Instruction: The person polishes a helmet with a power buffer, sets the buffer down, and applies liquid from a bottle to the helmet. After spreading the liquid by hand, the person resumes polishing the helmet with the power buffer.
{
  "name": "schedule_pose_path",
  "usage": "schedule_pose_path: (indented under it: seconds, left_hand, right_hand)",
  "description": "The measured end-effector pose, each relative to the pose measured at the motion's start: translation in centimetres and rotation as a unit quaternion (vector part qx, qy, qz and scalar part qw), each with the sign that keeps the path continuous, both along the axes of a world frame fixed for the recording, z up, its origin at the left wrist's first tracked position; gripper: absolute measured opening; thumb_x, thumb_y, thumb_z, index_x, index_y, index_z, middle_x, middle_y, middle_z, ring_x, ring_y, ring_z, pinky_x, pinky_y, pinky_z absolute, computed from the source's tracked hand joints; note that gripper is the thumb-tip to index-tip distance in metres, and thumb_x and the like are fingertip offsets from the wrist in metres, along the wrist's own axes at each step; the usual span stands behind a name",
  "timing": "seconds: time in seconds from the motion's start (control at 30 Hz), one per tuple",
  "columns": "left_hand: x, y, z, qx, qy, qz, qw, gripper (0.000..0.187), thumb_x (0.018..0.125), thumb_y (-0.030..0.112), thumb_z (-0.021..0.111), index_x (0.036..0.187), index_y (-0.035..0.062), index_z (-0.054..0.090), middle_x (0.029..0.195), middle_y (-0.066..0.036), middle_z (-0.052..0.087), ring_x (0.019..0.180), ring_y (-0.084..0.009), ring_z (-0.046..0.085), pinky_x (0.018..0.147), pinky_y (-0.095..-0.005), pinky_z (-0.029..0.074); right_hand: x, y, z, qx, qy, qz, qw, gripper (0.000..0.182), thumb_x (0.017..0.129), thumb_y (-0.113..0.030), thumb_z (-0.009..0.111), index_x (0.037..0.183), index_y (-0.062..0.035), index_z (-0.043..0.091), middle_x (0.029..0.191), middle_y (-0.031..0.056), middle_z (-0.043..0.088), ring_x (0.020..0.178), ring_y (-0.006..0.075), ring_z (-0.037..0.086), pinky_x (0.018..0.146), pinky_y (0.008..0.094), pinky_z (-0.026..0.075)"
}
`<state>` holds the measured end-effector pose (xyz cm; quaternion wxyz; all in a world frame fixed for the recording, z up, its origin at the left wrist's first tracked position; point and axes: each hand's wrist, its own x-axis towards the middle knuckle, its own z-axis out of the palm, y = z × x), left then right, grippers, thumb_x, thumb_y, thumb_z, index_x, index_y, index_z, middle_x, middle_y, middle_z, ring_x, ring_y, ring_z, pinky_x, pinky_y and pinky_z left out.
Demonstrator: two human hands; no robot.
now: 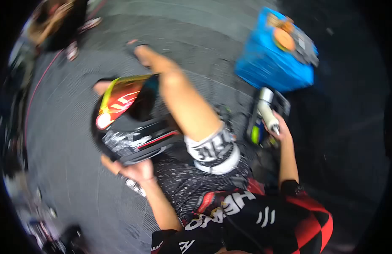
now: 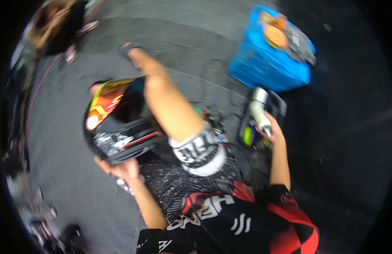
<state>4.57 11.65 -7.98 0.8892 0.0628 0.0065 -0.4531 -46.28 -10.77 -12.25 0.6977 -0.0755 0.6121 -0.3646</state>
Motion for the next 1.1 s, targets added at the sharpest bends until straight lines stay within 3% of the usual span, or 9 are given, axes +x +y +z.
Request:
schedule_pose_path:
  seconds: [0.1, 0.23, 0.3, 0.43, 0.63, 0.83, 0.87, 0.93, 1.1]
  left_hand:
    - [-0.6, -1.2, 0.0, 0.045, -0.075, 0.034, 0.996, 0.066, 0.084, 0.038, 0.074, 0.140, 0.0100, 0.053, 0.148, -0.011, 0.049, 0.136, -0.0304, 0.044, 0.116, -0.0593, 0.028]
    - [-0.4, -1.4, -0.1, 0.045, -0.018, 0.083, 0.995, 0.064, 0.086, 0.035, 0.074, 0.140, 0.0081, 0.053, 0.147, -0.011, 0.050, 0.135, -0.0305, 0.045, 0.117, -0.0591, 0.029]
    - [-0.4, -1.6, 0.0, 0.043, -0.016, 0.093, 0.995, 0.064, 0.085, 0.036, 0.074, 0.138, 0.0082, 0.054, 0.146, -0.011, 0.051, 0.133, -0.0299, 0.047, 0.115, -0.0575, 0.032]
    - [0.8, -1.2, -1.0, 0.026, -0.049, 0.070, 0.996, 0.063, 0.089, 0.032, 0.070, 0.141, 0.0030, 0.050, 0.147, -0.014, 0.050, 0.133, -0.0309, 0.048, 0.117, -0.0567, 0.028]
    - [0.7, 0.0, -0.9, -0.013, -0.076, -0.013, 0.997, 0.069, 0.089, 0.033, 0.068, 0.145, 0.0020, 0.044, 0.146, -0.019, 0.049, 0.129, -0.0368, 0.051, 0.114, -0.0601, 0.031]
    - [-1.7, 0.6, -0.3, 0.103, -0.137, 0.041, 0.984, 0.080, 0.074, 0.034, 0.071, 0.143, 0.0037, 0.045, 0.139, -0.015, 0.055, 0.127, -0.0309, 0.053, 0.110, -0.0497, 0.040]
    - [-1.7, 1.2, -0.5, 0.081, -0.154, 0.028, 0.984, 0.078, 0.073, 0.033, 0.071, 0.141, 0.0037, 0.047, 0.137, -0.014, 0.057, 0.126, -0.0299, 0.054, 0.110, -0.0467, 0.041]
    - [-2.1, 0.7, 1.4, 0.062, -0.183, 0.021, 0.981, 0.076, 0.071, 0.032, 0.071, 0.138, 0.0029, 0.049, 0.132, -0.012, 0.060, 0.123, -0.0287, 0.056, 0.108, -0.0428, 0.044]
    - [-3.4, 0.5, 2.6, 0.057, -0.135, 0.043, 0.988, 0.075, 0.071, 0.025, 0.074, 0.137, -0.0012, 0.049, 0.130, -0.013, 0.062, 0.118, -0.0311, 0.060, 0.107, -0.0440, 0.045]
  right_hand:
    - [-1.4, 0.4, 2.7, -0.186, -0.154, 0.072, 0.968, 0.053, 0.101, -0.045, 0.047, 0.131, -0.0010, 0.052, 0.098, 0.0195, 0.068, 0.064, 0.0251, 0.067, 0.045, 0.0310, 0.053]
    - [-0.2, -0.5, 3.0, -0.207, -0.107, 0.055, 0.971, 0.051, 0.102, -0.042, 0.046, 0.127, 0.0016, 0.054, 0.089, 0.0176, 0.068, 0.060, 0.0248, 0.066, 0.043, 0.0327, 0.050]
    - [-0.8, -1.2, 0.2, -0.125, 0.146, 0.155, 0.969, 0.046, 0.100, -0.041, 0.049, 0.117, 0.0008, 0.058, 0.082, 0.0134, 0.067, 0.059, 0.0237, 0.066, 0.045, 0.0344, 0.052]
    - [-1.6, 0.2, -7.1, -0.012, 0.264, 0.242, 0.934, 0.043, 0.096, -0.044, 0.055, 0.107, -0.0036, 0.063, 0.077, 0.0085, 0.068, 0.058, 0.0230, 0.067, 0.045, 0.0404, 0.054]
    - [-3.9, 3.6, -9.1, -0.024, -0.118, 0.045, 0.992, 0.041, 0.096, -0.047, 0.054, 0.112, -0.0098, 0.063, 0.084, 0.0111, 0.070, 0.066, 0.0278, 0.070, 0.052, 0.0402, 0.056]
    - [-2.2, 3.8, -10.2, -0.033, -0.094, -0.063, 0.993, 0.032, 0.096, -0.040, 0.058, 0.113, -0.0142, 0.064, 0.098, 0.0067, 0.069, 0.089, 0.0251, 0.067, 0.073, 0.0465, 0.058]
    - [-0.6, 5.7, -8.3, -0.289, 0.102, 0.091, 0.947, 0.030, 0.095, -0.041, 0.059, 0.111, -0.0161, 0.065, 0.098, 0.0052, 0.069, 0.089, 0.0238, 0.066, 0.073, 0.0460, 0.057]
    - [-2.6, 3.0, -11.6, 0.002, -0.080, -0.043, 0.996, 0.035, 0.091, -0.048, 0.062, 0.108, -0.0167, 0.066, 0.097, 0.0026, 0.069, 0.089, 0.0212, 0.066, 0.073, 0.0447, 0.057]
    - [-5.5, 0.3, -14.2, 0.060, 0.056, 0.217, 0.973, 0.063, 0.093, -0.067, 0.040, 0.090, -0.0085, 0.063, 0.066, 0.0142, 0.065, 0.047, 0.0320, 0.063, 0.039, 0.0444, 0.054]
